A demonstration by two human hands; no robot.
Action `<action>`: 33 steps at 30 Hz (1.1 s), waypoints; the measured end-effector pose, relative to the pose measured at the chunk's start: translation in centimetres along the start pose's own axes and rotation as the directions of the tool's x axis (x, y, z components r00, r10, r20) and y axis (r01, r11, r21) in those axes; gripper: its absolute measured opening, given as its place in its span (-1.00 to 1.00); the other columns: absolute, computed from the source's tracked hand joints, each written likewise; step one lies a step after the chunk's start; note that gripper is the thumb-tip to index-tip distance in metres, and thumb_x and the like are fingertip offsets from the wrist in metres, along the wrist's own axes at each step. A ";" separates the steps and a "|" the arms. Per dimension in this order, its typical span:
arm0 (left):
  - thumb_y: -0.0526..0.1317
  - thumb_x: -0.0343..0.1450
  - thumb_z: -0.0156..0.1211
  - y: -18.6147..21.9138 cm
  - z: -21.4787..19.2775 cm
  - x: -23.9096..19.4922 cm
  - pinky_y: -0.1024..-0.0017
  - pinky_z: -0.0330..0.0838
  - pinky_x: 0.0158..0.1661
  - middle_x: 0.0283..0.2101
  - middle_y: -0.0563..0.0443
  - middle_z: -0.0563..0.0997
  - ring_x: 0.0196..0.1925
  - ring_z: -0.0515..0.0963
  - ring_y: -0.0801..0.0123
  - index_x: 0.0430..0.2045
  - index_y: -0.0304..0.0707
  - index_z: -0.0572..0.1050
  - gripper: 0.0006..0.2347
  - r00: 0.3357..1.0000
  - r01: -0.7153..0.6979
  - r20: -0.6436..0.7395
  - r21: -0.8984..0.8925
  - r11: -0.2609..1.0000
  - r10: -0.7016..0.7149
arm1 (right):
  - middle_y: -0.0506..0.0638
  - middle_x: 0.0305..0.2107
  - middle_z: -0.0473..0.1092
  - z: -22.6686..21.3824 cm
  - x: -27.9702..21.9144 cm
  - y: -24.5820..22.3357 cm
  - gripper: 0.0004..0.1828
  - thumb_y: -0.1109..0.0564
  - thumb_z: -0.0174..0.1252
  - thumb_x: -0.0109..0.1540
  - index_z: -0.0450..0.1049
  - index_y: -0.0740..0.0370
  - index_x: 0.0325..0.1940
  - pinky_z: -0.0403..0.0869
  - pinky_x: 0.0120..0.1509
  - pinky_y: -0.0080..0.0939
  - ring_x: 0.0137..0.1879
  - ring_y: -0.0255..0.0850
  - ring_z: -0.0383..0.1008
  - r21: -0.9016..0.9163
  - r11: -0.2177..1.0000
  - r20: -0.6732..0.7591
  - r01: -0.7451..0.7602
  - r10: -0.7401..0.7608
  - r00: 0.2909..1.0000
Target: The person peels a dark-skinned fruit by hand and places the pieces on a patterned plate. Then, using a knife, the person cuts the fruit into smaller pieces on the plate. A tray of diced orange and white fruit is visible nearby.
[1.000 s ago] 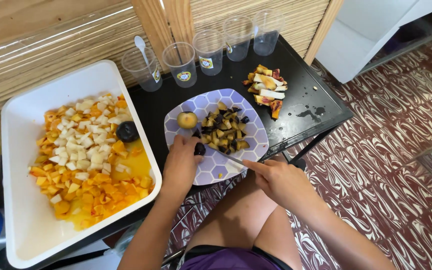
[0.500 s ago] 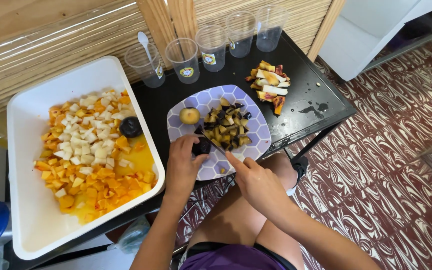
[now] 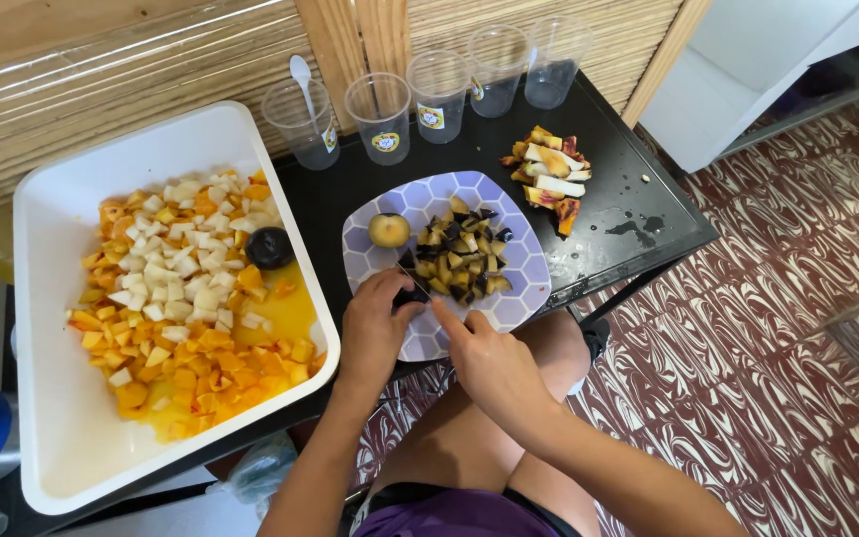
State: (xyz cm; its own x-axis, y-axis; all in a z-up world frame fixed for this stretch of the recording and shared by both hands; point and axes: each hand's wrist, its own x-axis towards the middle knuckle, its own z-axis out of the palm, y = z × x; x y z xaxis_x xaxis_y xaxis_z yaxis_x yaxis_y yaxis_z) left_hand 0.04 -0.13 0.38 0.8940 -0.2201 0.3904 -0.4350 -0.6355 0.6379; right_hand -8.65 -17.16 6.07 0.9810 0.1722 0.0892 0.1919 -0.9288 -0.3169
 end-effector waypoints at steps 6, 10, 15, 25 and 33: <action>-0.21 0.21 0.49 -0.1 0.3 -0.1 0.26 0.49 0.09 -0.06 -0.07 0.58 0.13 0.57 0.05 -0.29 -0.11 0.54 -0.72 0.999 0.000 -0.044 0.039 0.999 0.002 | 0.12 -0.29 0.40 2.6 1.7 0.4 -0.41 0.21 -0.03 0.25 0.26 -0.01 0.40 0.59 -0.45 0.22 -0.47 0.31 0.57 -0.023 0.999 -0.025 0.049 -0.050 0.998; -0.24 0.24 0.47 -0.2 0.4 -0.2 0.28 0.50 0.07 -0.09 -0.06 0.58 0.11 0.58 0.06 -0.30 -0.12 0.56 -0.77 0.999 0.002 -0.052 0.031 1.000 0.000 | 0.11 -0.31 0.41 3.2 2.5 1.1 -0.40 0.20 -0.01 0.24 0.28 -0.02 0.40 0.58 -0.48 0.20 -0.48 0.29 0.57 -0.033 0.996 -0.041 0.077 -0.078 0.996; -0.29 0.24 0.45 0.4 0.3 -0.1 0.29 0.51 0.05 -0.09 -0.05 0.59 0.10 0.59 0.08 -0.29 -0.12 0.55 -0.77 0.997 0.020 -0.070 0.062 0.998 -0.015 | 0.07 -0.35 0.41 2.9 2.9 1.0 -0.45 0.18 -0.01 0.25 0.31 -0.01 0.36 0.58 -0.49 0.18 -0.49 0.25 0.58 -0.054 0.995 -0.044 0.085 -0.087 0.995; -0.34 0.23 0.47 1.5 -0.2 -0.6 0.22 0.41 0.18 0.04 -0.24 0.56 0.15 0.56 0.02 -0.30 -0.32 0.43 -0.70 0.995 0.038 -0.094 0.019 0.999 -0.036 | -0.02 -0.39 0.28 -1.2 -2.2 2.9 -0.41 0.07 0.00 0.28 0.20 -0.10 0.43 0.36 -0.62 0.24 -0.56 0.26 0.35 -0.042 0.999 0.022 0.021 -0.020 1.000; -0.23 0.25 0.47 0.5 0.0 -0.6 0.31 0.62 -0.17 -0.18 0.01 0.58 -0.07 0.68 0.11 -0.34 -0.17 0.50 -0.76 0.992 0.094 -0.099 0.108 0.990 -0.084 | 0.01 -0.33 0.36 0.2 1.1 0.4 -0.45 0.14 -0.08 0.27 0.29 -0.16 0.37 0.59 -0.40 0.25 -0.48 0.30 0.56 -0.043 0.997 -0.006 0.068 -0.068 0.998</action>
State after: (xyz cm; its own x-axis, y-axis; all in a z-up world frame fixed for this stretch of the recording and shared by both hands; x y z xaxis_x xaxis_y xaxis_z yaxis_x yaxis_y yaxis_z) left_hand -0.74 -0.36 0.47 0.9121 -0.0919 0.3995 -0.3347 -0.7297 0.5963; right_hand -7.50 -17.30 5.87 0.9654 0.2334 0.1165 0.2569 -0.9282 -0.2692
